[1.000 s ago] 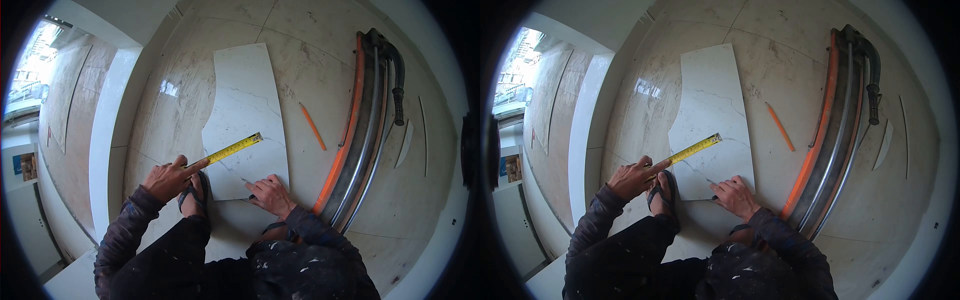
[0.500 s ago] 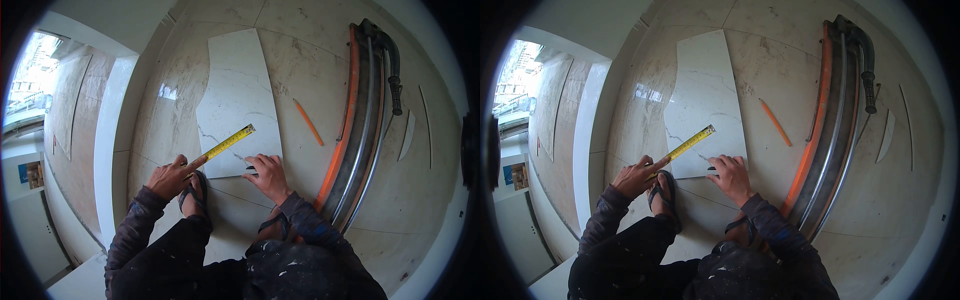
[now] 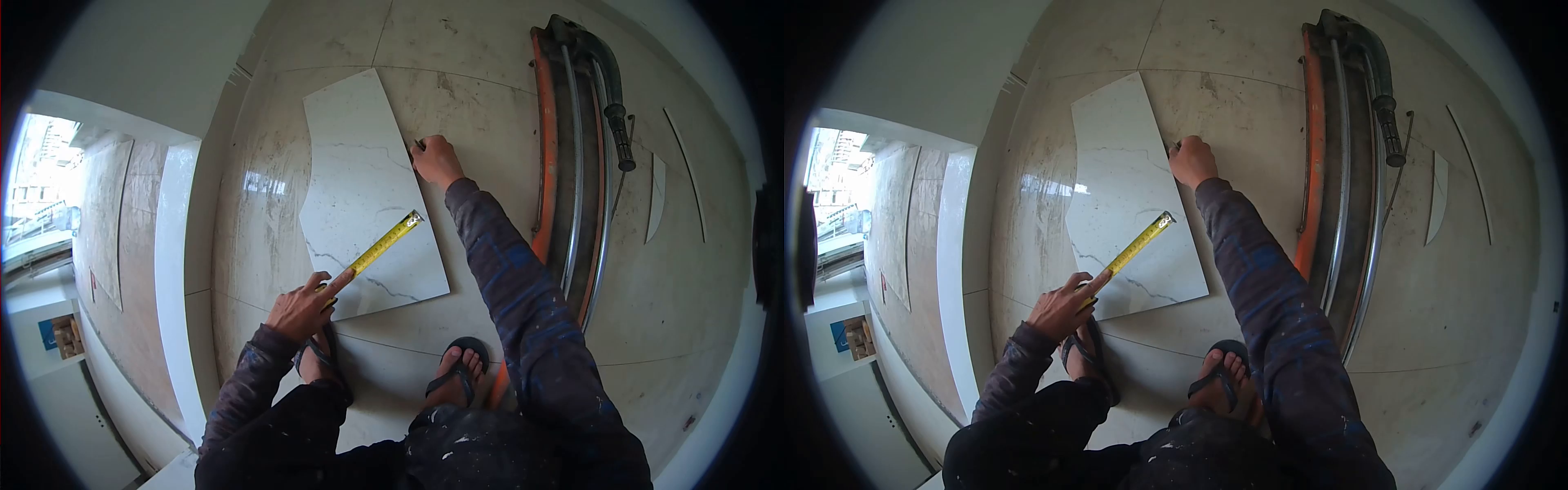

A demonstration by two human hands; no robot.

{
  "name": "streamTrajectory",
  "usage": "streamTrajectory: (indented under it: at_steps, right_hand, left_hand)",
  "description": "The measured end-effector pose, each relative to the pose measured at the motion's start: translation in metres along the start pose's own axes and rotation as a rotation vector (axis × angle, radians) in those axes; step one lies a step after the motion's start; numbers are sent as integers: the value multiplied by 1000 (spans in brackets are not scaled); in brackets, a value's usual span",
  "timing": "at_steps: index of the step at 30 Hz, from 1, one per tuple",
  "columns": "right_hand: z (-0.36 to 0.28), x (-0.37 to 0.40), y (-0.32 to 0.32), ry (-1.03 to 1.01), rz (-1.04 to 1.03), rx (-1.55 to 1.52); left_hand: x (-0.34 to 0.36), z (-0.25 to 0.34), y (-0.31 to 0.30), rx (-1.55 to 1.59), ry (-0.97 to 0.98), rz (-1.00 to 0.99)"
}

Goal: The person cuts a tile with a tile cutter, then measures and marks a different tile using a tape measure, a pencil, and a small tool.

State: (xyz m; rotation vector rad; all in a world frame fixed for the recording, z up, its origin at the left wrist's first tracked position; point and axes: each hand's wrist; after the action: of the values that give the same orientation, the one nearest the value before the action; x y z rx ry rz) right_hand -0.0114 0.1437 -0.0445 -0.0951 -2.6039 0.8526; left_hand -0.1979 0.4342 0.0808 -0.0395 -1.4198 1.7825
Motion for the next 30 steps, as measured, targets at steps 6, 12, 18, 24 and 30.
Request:
streamTrajectory:
  at_steps: [6, 12, 18, 24, 30]
  right_hand:
    - [-24, -10, 1, 279, -46, -229]
    - [-21, -20, 1, 323, -191, -508]
    - [-1, 15, -12, 183, -167, -584]
    - [41, 130, -61, 124, -246, -423]
    - [73, 219, -50, 195, -277, -451]
  left_hand:
    - [-14, -1, 15, 17, 11, -36]
    - [-15, -6, 22, -2, 50, -29]
    - [-13, -11, 23, -89, 82, -52]
    - [-3, -18, 25, -320, 187, -8]
    - [2, -15, 33, -297, 232, -69]
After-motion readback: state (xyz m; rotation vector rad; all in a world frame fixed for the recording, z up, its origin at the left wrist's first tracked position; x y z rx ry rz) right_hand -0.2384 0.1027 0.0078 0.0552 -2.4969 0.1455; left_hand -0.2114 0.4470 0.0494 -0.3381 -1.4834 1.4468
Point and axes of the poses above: each hand's wrist, its own x-axis away from the middle knuckle, its own y-axis out of the palm, z = x × y, and after that the axes turned 8 degrees about y, right-handed
